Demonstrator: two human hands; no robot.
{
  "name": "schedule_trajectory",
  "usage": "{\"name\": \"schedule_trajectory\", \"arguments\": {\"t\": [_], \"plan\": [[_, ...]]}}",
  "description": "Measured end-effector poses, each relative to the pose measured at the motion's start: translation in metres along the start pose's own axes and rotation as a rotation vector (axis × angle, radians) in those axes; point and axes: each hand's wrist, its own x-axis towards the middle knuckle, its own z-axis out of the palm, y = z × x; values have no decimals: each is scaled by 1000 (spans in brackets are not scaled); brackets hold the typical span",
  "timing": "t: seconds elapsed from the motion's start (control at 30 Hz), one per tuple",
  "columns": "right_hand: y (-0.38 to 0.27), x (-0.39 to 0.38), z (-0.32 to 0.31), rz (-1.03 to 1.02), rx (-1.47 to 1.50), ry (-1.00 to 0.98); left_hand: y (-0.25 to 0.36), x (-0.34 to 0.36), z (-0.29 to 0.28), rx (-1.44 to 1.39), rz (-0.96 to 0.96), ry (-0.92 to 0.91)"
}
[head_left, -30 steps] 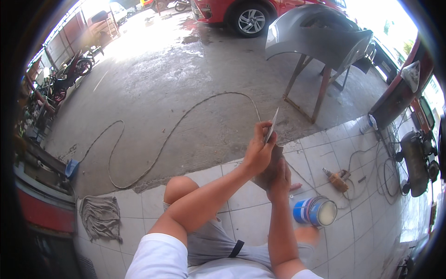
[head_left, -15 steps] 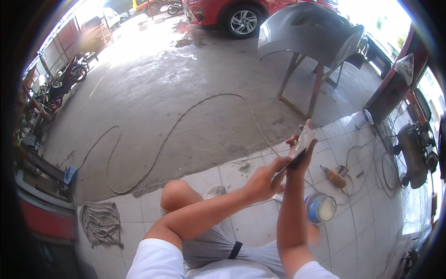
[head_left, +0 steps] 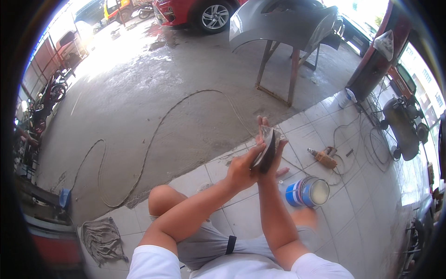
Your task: The person sits on the floor, opens a paint can, and squeezes filler onto a metal mixing board. They mix the filler with a putty knife, then walk to a red car and apply the filler to a sanded area on the front bumper.
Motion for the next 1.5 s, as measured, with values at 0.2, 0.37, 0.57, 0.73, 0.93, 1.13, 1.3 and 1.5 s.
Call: {"name": "schedule_trajectory", "arguments": {"t": [0.2,0.37,0.57,0.73,0.93,1.13,1.3,1.5], "plan": [[26,-12,6,36,106,3,-10,15,1,32,-183,83],[-21,-11,27,307,34,33,-29,23,1,210,-105,134],[-33,-13,-30,364,-344,138,-20,59,-25,-54,-609,118],[-69,-32,-7,168,-96,489,-73,60,-42,-564,-678,409],[-93,-66,43,-790,-1082,-222,-80,41,-50,-1154,-1154,282],[-69,-35,26,-1064,-1282,-366,-43,30,-14,-873,-1213,-26],[-30,-1,-94,422,-1698,150,-17,28,-6,-893,-1438,-143],[-21,-67,-53,243,-869,315,-38,22,1,-636,-1211,299]]}}
